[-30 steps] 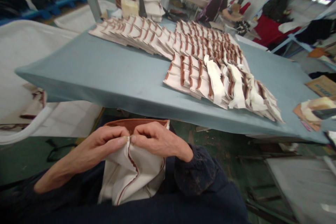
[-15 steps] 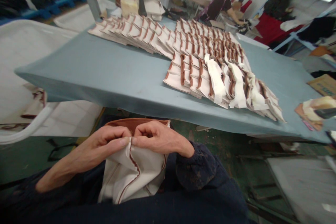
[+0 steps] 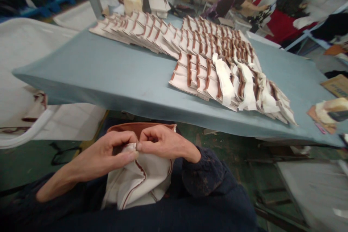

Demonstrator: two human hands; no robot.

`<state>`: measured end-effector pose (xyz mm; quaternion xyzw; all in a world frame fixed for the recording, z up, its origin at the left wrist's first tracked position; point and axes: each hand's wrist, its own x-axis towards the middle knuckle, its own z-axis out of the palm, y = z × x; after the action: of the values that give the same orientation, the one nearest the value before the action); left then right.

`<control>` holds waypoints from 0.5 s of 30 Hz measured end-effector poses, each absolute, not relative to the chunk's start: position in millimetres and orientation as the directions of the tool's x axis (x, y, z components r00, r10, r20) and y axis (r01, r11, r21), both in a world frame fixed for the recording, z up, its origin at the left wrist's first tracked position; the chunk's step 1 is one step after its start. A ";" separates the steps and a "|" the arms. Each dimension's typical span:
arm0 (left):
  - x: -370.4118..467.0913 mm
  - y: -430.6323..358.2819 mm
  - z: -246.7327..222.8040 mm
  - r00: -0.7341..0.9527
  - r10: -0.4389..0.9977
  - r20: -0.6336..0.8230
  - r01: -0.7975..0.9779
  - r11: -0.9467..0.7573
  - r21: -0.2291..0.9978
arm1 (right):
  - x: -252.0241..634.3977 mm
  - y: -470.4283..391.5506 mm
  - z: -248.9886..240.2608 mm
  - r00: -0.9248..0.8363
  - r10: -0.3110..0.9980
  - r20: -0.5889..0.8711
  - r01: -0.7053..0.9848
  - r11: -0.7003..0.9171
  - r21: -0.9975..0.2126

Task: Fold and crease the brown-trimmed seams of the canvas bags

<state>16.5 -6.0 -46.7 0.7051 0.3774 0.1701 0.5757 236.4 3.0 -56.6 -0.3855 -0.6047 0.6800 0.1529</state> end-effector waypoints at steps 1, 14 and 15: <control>17.6 -6.3 -47.3 0.651 0.735 -0.190 0.342 -0.060 0.938 | 236.5 2.8 -57.3 -0.652 0.678 -0.339 0.260 -0.220 -0.940; 20.6 -7.5 -53.2 0.651 0.728 -0.216 0.374 -0.060 0.926 | 239.6 2.5 -67.0 -0.615 0.696 -0.370 0.295 -0.232 -0.927; 20.8 -7.5 -52.4 0.651 0.727 -0.219 0.377 -0.060 0.924 | 239.6 2.8 -67.3 -0.614 0.696 -0.373 0.295 -0.236 -0.926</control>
<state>20.8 -7.5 -52.4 0.7113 0.3879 0.1546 0.5654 239.6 2.8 -67.3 -0.4129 -0.5996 0.6690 0.1499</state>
